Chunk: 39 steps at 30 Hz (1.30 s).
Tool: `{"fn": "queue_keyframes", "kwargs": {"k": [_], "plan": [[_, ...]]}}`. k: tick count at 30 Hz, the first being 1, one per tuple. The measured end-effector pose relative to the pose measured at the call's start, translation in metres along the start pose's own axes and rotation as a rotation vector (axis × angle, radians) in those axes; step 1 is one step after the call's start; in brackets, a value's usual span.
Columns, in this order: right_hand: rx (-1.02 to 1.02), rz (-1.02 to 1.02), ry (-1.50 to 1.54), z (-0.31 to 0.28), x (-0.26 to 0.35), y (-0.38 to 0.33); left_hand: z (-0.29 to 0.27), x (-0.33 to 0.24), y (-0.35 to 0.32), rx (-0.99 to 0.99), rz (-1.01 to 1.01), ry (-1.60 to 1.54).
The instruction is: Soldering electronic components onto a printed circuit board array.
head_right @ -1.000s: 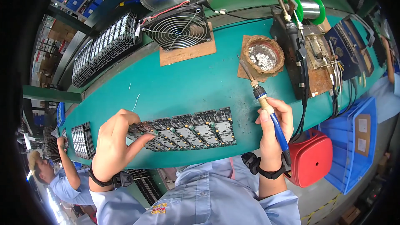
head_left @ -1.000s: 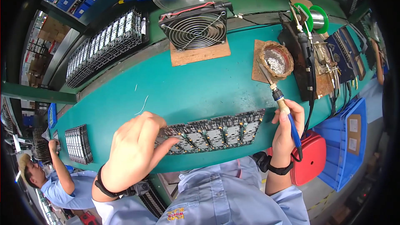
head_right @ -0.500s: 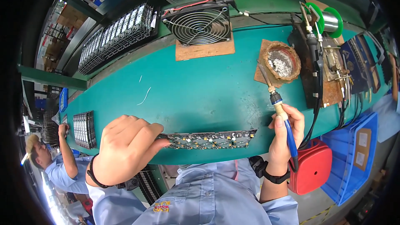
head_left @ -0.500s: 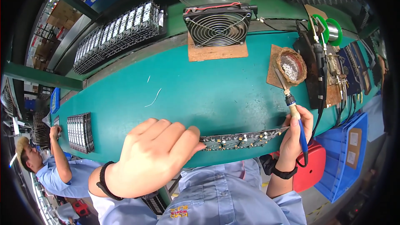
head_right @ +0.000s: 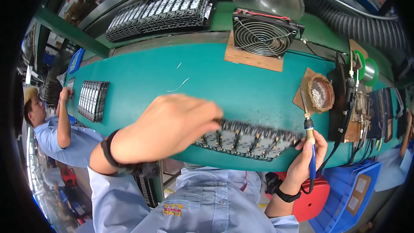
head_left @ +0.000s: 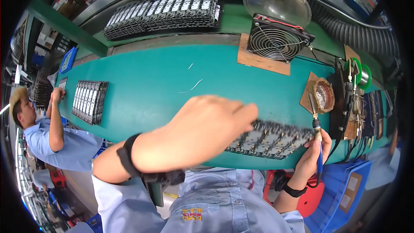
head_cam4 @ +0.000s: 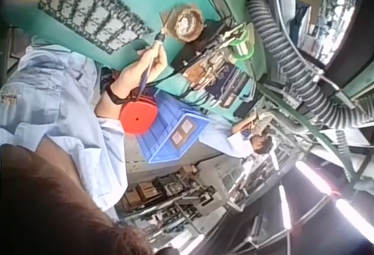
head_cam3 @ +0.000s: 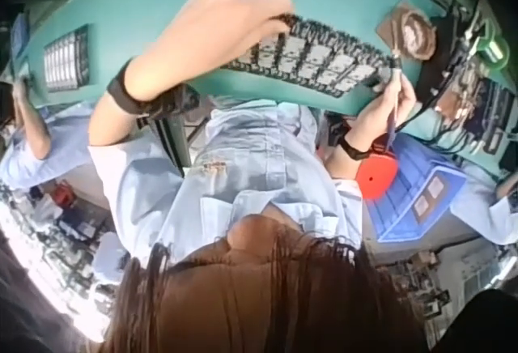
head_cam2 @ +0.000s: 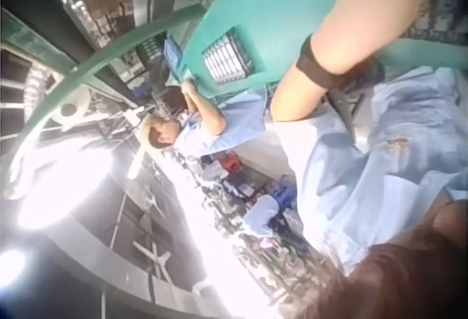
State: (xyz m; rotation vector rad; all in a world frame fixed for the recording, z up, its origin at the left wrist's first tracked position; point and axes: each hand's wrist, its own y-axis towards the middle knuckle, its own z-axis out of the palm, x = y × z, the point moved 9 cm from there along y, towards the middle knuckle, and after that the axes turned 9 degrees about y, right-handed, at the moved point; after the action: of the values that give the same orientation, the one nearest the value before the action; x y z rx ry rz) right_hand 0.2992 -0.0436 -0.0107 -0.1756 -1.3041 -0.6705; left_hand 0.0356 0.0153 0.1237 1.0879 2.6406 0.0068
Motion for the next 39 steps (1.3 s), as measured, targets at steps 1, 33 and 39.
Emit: {"fn": "queue_keyframes", "kwargs": {"k": [1, 33, 39], "plan": [[0.011, -0.005, 0.001, 0.002, 0.001, 0.000, 0.005, 0.010, 0.004, -0.027, -0.024, -0.031], [0.011, 0.027, -0.084, 0.005, 0.001, -0.001, 0.099, 0.078, 0.050, -0.037, -0.086, -0.233], [0.019, 0.034, -0.087, 0.011, 0.005, 0.000, 0.096, 0.077, 0.055, -0.043, -0.060, -0.176]]}}
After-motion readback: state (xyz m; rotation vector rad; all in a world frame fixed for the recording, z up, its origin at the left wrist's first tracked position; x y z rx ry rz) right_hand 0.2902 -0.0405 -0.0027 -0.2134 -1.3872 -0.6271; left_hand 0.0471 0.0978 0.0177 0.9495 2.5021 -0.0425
